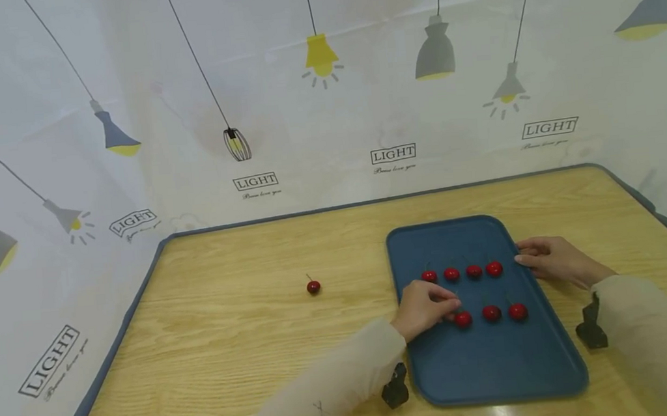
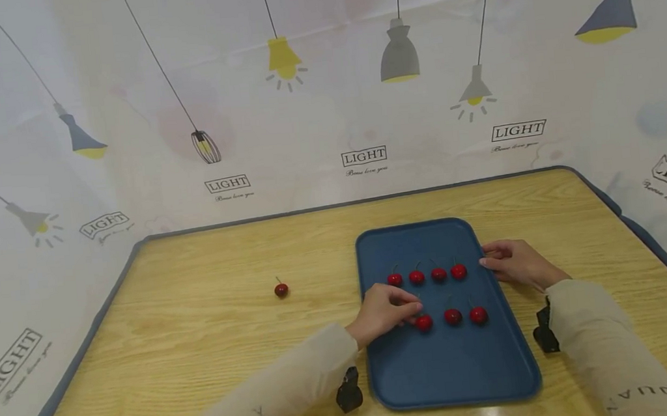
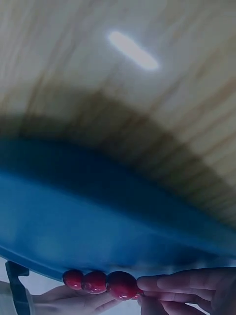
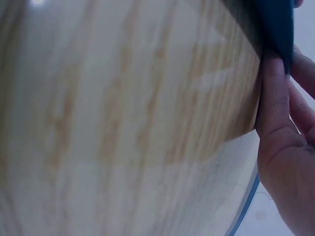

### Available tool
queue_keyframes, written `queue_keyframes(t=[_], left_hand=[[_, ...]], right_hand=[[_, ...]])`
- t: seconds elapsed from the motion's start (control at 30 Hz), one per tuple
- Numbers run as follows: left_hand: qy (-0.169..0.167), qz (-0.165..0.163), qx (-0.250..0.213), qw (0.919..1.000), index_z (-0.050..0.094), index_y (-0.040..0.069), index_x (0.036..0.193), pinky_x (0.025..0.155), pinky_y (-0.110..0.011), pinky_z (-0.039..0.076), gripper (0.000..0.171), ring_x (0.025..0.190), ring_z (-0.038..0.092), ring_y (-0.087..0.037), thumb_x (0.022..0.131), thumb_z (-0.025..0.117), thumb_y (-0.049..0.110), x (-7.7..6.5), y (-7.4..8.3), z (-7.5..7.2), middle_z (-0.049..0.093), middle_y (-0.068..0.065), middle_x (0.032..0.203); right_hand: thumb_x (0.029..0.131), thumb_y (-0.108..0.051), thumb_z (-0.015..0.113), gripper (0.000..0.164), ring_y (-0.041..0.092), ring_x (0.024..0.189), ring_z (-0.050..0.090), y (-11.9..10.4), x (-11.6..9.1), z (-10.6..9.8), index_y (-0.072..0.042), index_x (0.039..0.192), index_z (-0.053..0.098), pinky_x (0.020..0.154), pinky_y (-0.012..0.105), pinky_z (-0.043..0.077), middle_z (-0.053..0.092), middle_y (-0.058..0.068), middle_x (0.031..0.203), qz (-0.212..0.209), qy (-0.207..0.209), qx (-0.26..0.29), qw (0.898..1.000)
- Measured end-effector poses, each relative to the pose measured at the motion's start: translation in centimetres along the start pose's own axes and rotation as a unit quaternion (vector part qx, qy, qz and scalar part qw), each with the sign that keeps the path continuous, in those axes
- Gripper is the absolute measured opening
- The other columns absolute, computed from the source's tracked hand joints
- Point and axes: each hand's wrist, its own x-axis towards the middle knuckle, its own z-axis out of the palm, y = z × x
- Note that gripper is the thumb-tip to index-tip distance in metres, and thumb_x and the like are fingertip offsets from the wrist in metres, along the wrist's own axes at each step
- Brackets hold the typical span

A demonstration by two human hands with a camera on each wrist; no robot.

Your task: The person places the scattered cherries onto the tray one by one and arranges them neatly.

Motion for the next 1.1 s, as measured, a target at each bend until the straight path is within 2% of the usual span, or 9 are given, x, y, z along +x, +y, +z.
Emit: queue_keyframes(t=[0.27,0.43,0.57,0.7,0.73,0.83,1.03,1.1], left_hand=[[0.024,-0.006,0.010,0.9996,0.072,0.005,0.081,0.044,-0.018,0.044,0.009,0.048,0.056,-0.003,0.077,0.068,0.012,0.54,0.42,0.63,0.064,0.001,0.058],[0.028,-0.002,0.031,0.9991,0.072,0.004,0.083,0.044,-0.018,0.043,0.010,0.047,0.056,-0.002,0.077,0.069,0.012,0.71,0.49,0.95,0.064,0.000,0.059],[0.034,0.014,0.056,0.9978,0.072,0.005,0.084,0.053,-0.017,0.044,0.011,0.048,0.056,0.000,0.077,0.069,0.012,0.90,0.51,1.00,0.065,-0.001,0.059],[0.037,0.014,0.062,0.9972,0.072,0.005,0.084,0.054,-0.015,0.043,0.011,0.049,0.057,-0.001,0.077,0.068,0.012,1.02,0.45,0.98,0.065,-0.002,0.060],[0.037,0.012,0.061,0.9973,0.072,0.005,0.084,0.050,-0.015,0.043,0.011,0.050,0.057,-0.001,0.077,0.069,0.012,1.03,0.44,0.99,0.065,-0.002,0.060],[0.042,0.007,0.063,0.9971,0.072,0.005,0.084,0.052,-0.013,0.042,0.011,0.050,0.056,0.000,0.077,0.069,0.012,1.03,0.43,1.00,0.065,-0.001,0.059],[0.052,0.018,0.075,0.9957,0.072,0.005,0.082,0.055,-0.013,0.042,0.010,0.051,0.053,0.000,0.076,0.069,0.012,0.79,0.47,1.02,0.064,0.001,0.058],[0.054,0.021,0.080,0.9951,0.072,0.006,0.082,0.060,-0.015,0.042,0.010,0.054,0.053,0.000,0.076,0.070,0.013,0.73,0.45,1.01,0.064,0.002,0.059]], right_hand=[[0.090,-0.023,0.053,0.062,0.015,0.092,0.058,-0.07,0.00,-0.07,0.016,0.130,0.026,0.075,0.029,0.049,0.050,0.025,0.111,0.001,-0.001,0.003,1.000],[0.090,-0.022,0.053,0.061,0.014,0.090,0.058,-0.27,-0.12,-0.04,0.017,0.129,0.027,0.075,0.029,0.049,0.050,0.024,0.109,0.000,0.000,0.003,1.000],[0.090,-0.023,0.053,0.061,0.015,0.091,0.058,-0.40,-0.18,-0.01,0.017,0.129,0.027,0.075,0.029,0.049,0.051,0.024,0.109,0.000,0.000,0.002,1.000],[0.089,-0.023,0.053,0.062,0.014,0.090,0.058,-0.44,-0.21,-0.02,0.017,0.129,0.027,0.075,0.029,0.049,0.051,0.024,0.109,-0.001,0.000,0.004,1.000],[0.089,-0.023,0.053,0.062,0.014,0.090,0.058,-0.44,-0.21,-0.02,0.017,0.129,0.027,0.075,0.029,0.049,0.051,0.024,0.109,-0.001,0.000,0.004,1.000],[0.089,-0.022,0.053,0.061,0.013,0.090,0.058,-0.43,-0.21,-0.04,0.017,0.129,0.027,0.075,0.029,0.049,0.051,0.025,0.109,-0.002,0.000,0.007,1.000],[0.089,-0.022,0.053,0.061,0.012,0.089,0.058,-0.43,-0.21,-0.02,0.016,0.129,0.027,0.075,0.029,0.049,0.051,0.024,0.109,0.000,0.000,0.008,1.000],[0.089,-0.022,0.053,0.061,0.012,0.089,0.057,-0.44,-0.22,-0.01,0.016,0.129,0.027,0.075,0.028,0.049,0.050,0.024,0.109,0.001,0.000,0.008,1.000]])
